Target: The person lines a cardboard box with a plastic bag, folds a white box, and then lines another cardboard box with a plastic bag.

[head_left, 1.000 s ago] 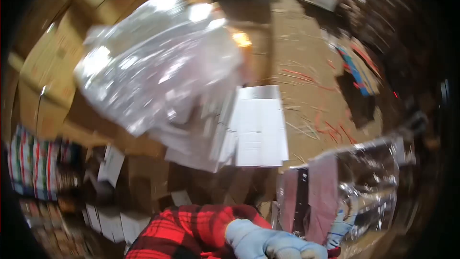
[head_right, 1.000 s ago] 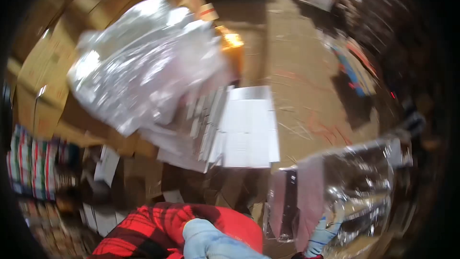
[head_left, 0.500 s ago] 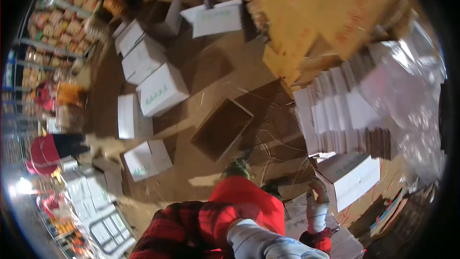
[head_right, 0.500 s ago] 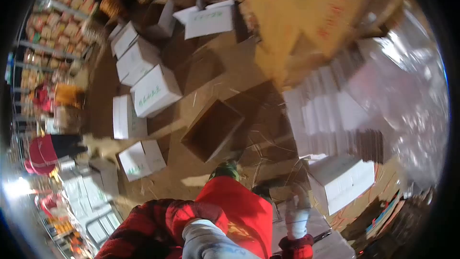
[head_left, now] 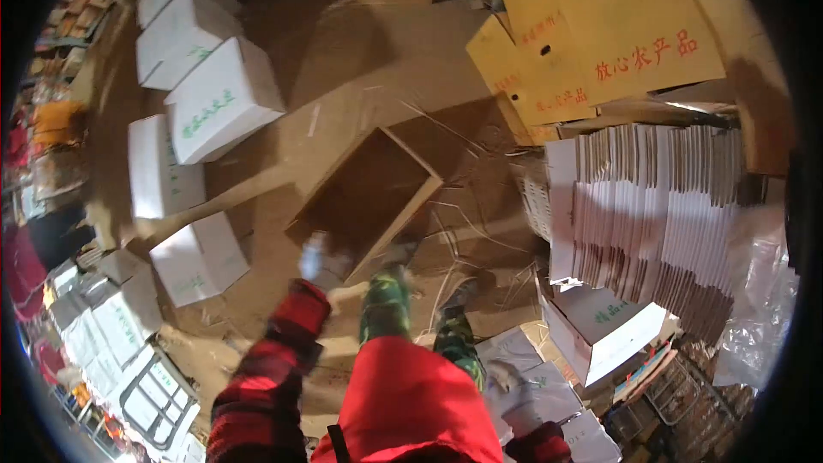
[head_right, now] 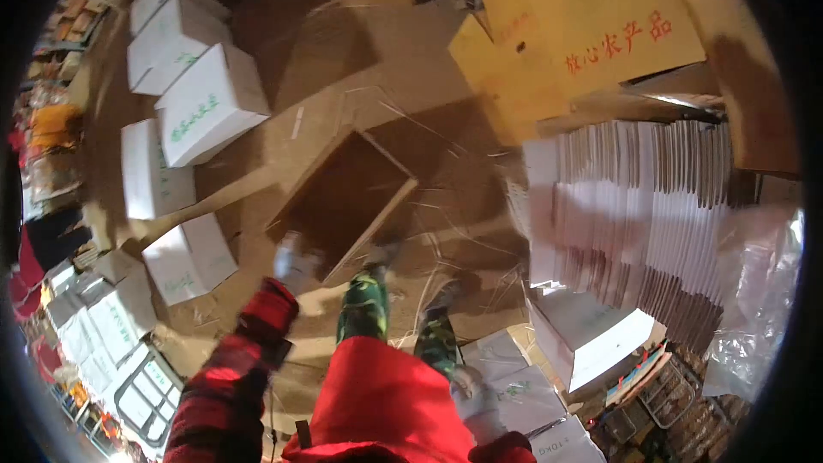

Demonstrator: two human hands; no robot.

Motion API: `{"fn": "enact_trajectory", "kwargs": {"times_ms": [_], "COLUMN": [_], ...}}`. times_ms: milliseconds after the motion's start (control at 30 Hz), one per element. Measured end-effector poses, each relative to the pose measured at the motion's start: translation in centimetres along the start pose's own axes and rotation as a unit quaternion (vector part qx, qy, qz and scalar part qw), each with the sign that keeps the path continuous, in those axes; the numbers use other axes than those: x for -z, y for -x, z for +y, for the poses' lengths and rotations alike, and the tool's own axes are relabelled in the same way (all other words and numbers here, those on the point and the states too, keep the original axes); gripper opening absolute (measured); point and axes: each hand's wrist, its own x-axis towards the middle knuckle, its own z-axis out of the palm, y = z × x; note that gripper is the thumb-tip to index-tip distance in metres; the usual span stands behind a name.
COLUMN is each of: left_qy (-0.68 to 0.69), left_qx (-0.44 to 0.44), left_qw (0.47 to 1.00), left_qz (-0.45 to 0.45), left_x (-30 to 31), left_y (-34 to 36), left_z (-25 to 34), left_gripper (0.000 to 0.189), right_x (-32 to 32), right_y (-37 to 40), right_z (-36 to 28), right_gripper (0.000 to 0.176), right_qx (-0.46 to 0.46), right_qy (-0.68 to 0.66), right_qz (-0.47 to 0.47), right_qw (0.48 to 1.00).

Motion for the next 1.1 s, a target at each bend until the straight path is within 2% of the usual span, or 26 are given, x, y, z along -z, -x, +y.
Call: {"fn": "enact_trajectory", "kwargs": {"times_ms": [33,133,167,267,300,333,400,467,533,600,633,733,800,867,933,967,1000,1033,1067,1100], "left_qy": [-0.400,-0.454,-0.400,-0.545,-0.536,-0.524,-0.546,-0.470,-0.476,-0.550,-0.587,-0.549,-0.508,-0.492,-0.442,-0.417,-0.390,-0.364,-0.341,-0.329], "left_qx": [-0.068,0.002,0.008,0.112,0.083,0.051,-0.192,-0.327,-0.445,-0.492,-0.510,-0.640,-0.689,-0.718,-0.756,-0.772,-0.776,-0.777,-0.775,-0.750], "left_qw": [0.901,0.865,0.901,0.831,0.840,0.850,0.815,0.820,0.758,0.664,0.610,0.492,0.451,0.399,0.386,0.381,0.392,0.403,0.415,0.463], "left_qz": [0.153,0.215,0.168,-0.004,0.002,0.010,0.041,0.013,-0.030,-0.118,-0.152,-0.219,-0.253,-0.288,-0.289,-0.292,-0.305,-0.318,-0.332,-0.338], "left_x": [2.4,4.9,4.8,-0.4,-1.6,-2.5,-2.3,-0.6,1.3,1.3,0.5,-3.7,-9.0,-15.0,-21.2,-23.9,-26.3,-28.4,-30.5,-33.2], "left_y": [-6.5,-13.7,-16.2,-18.6,-17.1,-14.6,-10.2,-5.3,-1.1,4.6,7.4,15.9,19.0,23.3,27.4,29.4,31.6,33.8,35.8,37.3], "left_z": [-7.1,-6.6,-7.8,-6.1,-4.6,-3.0,0.8,8.5,15.5,23.7,27.0,33.9,35.3,37.5,37.4,37.0,37.0,37.0,36.7,35.6], "left_gripper": [0.078,0.085,0.073,0.056,0.049,0.043,0.038,0.039,0.041,0.041,0.040,0.041,0.041,0.038,0.037,0.037,0.036,0.035,0.034,0.034], "right_x": [-0.3,0.9,1.1,0.3,0.3,0.0,-0.8,-2.0,-3.8,-5.8,-5.1,-2.0,1.1,3.3,4.3,4.1,5.5,6.6,6.9,7.4], "right_y": [-0.5,-2.4,-2.9,-3.3,-3.2,-2.4,-1.4,-0.1,1.3,2.8,4.4,10.1,15.2,20.7,25.1,26.2,27.7,30.4,30.6,30.5], "right_z": [2.3,3.0,4.8,6.3,5.4,5.5,6.9,7.2,8.3,9.4,7.9,1.9,1.7,2.1,5.3,8.8,8.3,8.0,9.9,13.0], "right_gripper": [0.025,0.026,0.028,0.028,0.028,0.028,0.028,0.031,0.037,0.046,0.050,0.058,0.063,0.063,0.064,0.062,0.060,0.064,0.062,0.061], "right_qx": [0.002,-0.018,-0.004,-0.087,-0.144,-0.139,-0.114,-0.046,0.020,0.090,0.081,0.064,0.045,-0.039,-0.100,-0.085,-0.069,-0.096,-0.069,-0.045], "right_qy": [-0.110,0.185,0.160,0.118,0.112,0.079,0.014,0.060,0.079,0.069,0.028,-0.058,-0.069,-0.016,-0.151,-0.191,-0.229,-0.348,-0.320,-0.288], "right_qz": [0.012,0.021,0.007,0.071,0.060,0.045,0.022,-0.018,-0.052,-0.086,-0.090,-0.114,-0.134,0.004,0.155,0.241,0.324,0.377,0.476,0.569], "right_qw": [0.994,0.982,0.987,0.987,0.981,0.986,0.993,0.997,0.995,0.990,0.992,0.990,0.987,0.999,0.971,0.948,0.915,0.853,0.816,0.769]}}
